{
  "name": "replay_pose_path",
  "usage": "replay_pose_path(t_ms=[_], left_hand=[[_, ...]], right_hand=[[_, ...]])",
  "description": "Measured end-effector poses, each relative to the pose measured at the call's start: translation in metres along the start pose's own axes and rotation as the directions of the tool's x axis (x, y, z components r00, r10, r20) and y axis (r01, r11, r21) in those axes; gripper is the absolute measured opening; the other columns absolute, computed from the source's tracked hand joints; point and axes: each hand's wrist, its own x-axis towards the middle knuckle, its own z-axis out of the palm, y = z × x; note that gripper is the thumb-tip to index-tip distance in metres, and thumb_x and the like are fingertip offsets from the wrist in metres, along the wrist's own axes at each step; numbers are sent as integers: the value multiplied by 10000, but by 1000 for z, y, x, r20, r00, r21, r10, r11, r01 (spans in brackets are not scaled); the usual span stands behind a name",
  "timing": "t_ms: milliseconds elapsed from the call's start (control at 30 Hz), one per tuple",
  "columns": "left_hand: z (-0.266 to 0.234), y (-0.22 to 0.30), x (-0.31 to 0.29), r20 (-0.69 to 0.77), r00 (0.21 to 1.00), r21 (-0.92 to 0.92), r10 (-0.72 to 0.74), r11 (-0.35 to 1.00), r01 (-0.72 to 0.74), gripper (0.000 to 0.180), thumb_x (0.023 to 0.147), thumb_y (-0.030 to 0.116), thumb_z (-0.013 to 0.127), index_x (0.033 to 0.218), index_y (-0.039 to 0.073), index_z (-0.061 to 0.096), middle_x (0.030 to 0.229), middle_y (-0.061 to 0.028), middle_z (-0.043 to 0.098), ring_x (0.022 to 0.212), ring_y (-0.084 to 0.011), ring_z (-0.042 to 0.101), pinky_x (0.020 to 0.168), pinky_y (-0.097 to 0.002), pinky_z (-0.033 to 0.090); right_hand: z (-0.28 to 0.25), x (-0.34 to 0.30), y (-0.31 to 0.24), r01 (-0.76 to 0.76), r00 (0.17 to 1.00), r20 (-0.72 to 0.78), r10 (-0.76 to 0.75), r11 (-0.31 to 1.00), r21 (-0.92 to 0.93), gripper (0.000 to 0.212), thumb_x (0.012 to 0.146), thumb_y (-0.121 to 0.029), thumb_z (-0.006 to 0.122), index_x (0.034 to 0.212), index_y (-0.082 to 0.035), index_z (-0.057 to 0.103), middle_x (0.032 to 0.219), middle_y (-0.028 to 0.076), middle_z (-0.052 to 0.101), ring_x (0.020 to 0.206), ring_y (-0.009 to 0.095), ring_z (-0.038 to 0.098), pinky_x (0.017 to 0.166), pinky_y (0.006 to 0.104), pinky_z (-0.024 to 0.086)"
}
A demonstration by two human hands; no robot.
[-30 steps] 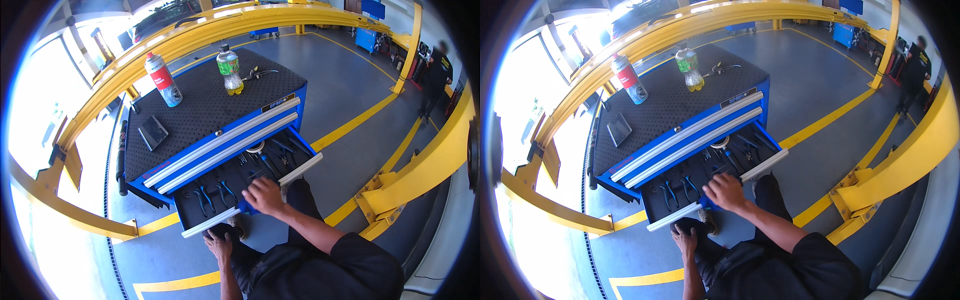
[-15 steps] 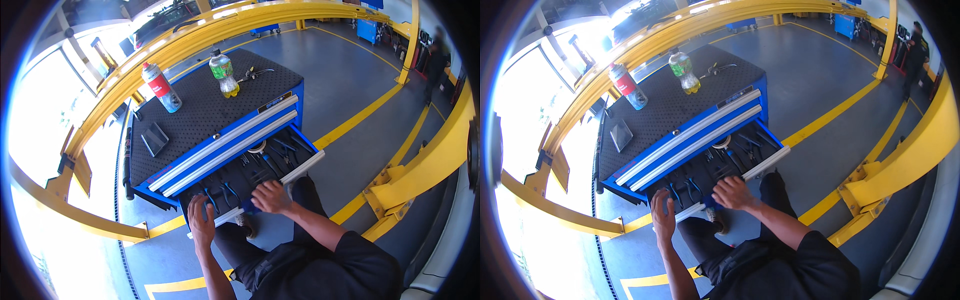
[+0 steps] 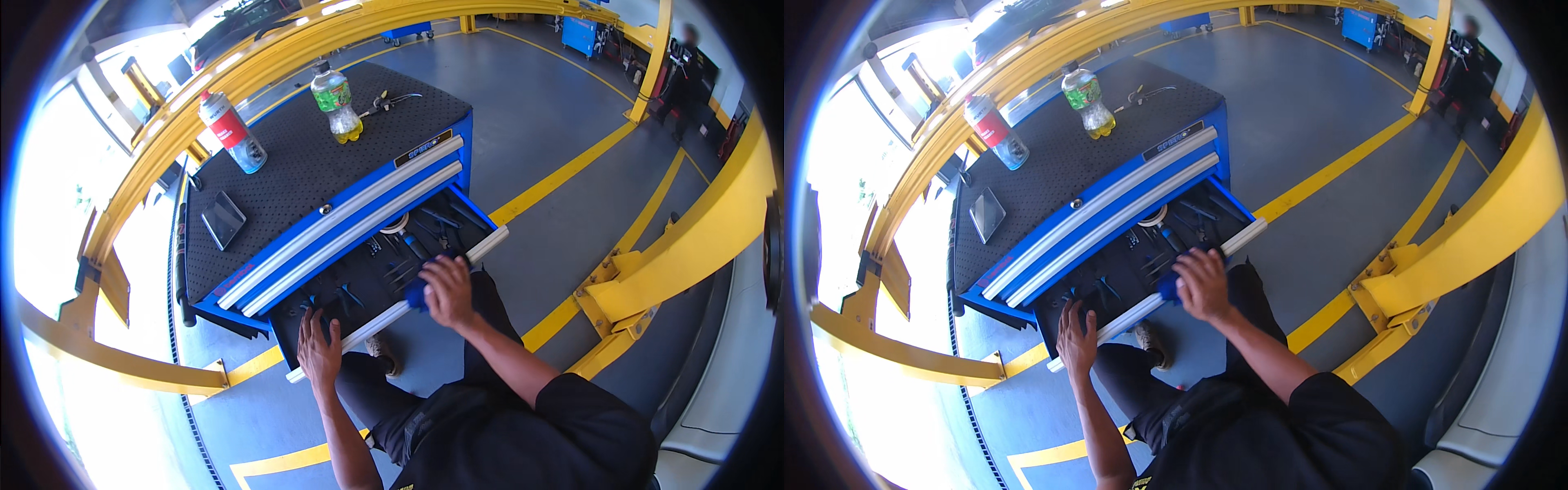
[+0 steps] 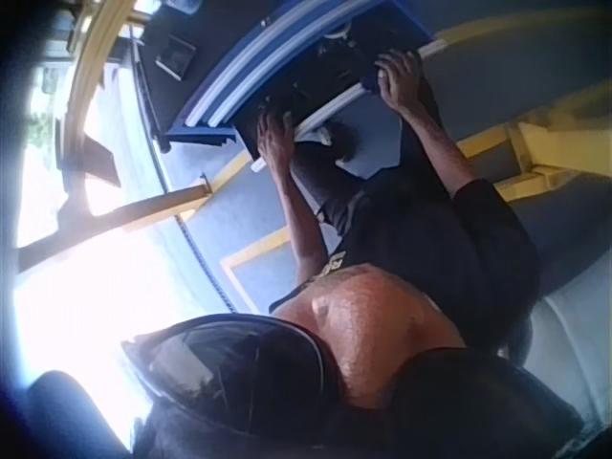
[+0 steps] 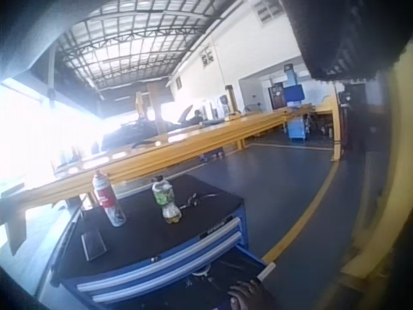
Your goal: The person wipes the exterior of a blue rolling toolbox with a green cloth, then opens several drawers to wipe the interior surfaces and tool trays. The person closes the drawers and continues wiping the toolbox exterior before moving a red rolling stool nearby.
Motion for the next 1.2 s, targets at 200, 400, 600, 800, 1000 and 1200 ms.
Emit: replay_pose_path(t_ms=[200,400,600,800,1000,1200], left_hand=[[7,-5,4,-4,999,-8,36,999,-36,507,1104,447,601,1445,80,681,1573,-190,619,1461,-408,578,1181,-511,483],[0,3,-3,-2,1000,14,-14,1000,14,441,1110,386,595,1395,78,730,1451,-179,714,1424,-414,618,1157,-503,511],[0,8,-10,-62,997,-20,44,999,-45,401,1110,349,588,1350,77,760,1404,-148,747,1399,-408,641,1149,-496,523],[0,12,-11,-80,996,-18,37,999,-38,366,1099,314,599,1315,77,776,1398,-143,751,1390,-410,647,1145,-484,526],[6,3,-10,-97,994,-24,56,998,-58,337,1097,296,607,1298,93,785,1358,-135,769,1372,-404,661,1128,-484,537],[5,3,-10,-94,994,-10,53,998,-55,316,1100,286,608,1293,112,788,1331,-132,779,1365,-398,668,1117,-484,544]], right_hand=[[46,-24,-88,255,940,204,-273,961,111,580,1101,-507,588,1571,-168,612,1563,89,621,1530,297,500,1307,505,271],[8,-7,1,317,933,188,-308,948,-20,475,1126,-419,529,1487,-152,684,1465,95,680,1441,310,585,1259,517,348],[-58,16,103,-17,999,-32,11,978,-206,373,1095,-265,496,1303,-82,745,1391,119,714,1431,366,582,1276,577,306],[-32,15,55,-163,984,-98,150,976,-143,324,1045,-194,530,1222,-56,764,1339,118,734,1444,374,565,1280,607,288],[24,-7,-109,166,914,328,-237,959,232,504,1084,-402,622,1533,-172,640,1474,63,674,1437,296,578,1247,527,342],[43,-16,-92,385,879,240,-411,911,150,531,1063,-476,656,1540,-244,643,1429,57,684,1392,276,601,1214,502,393]])
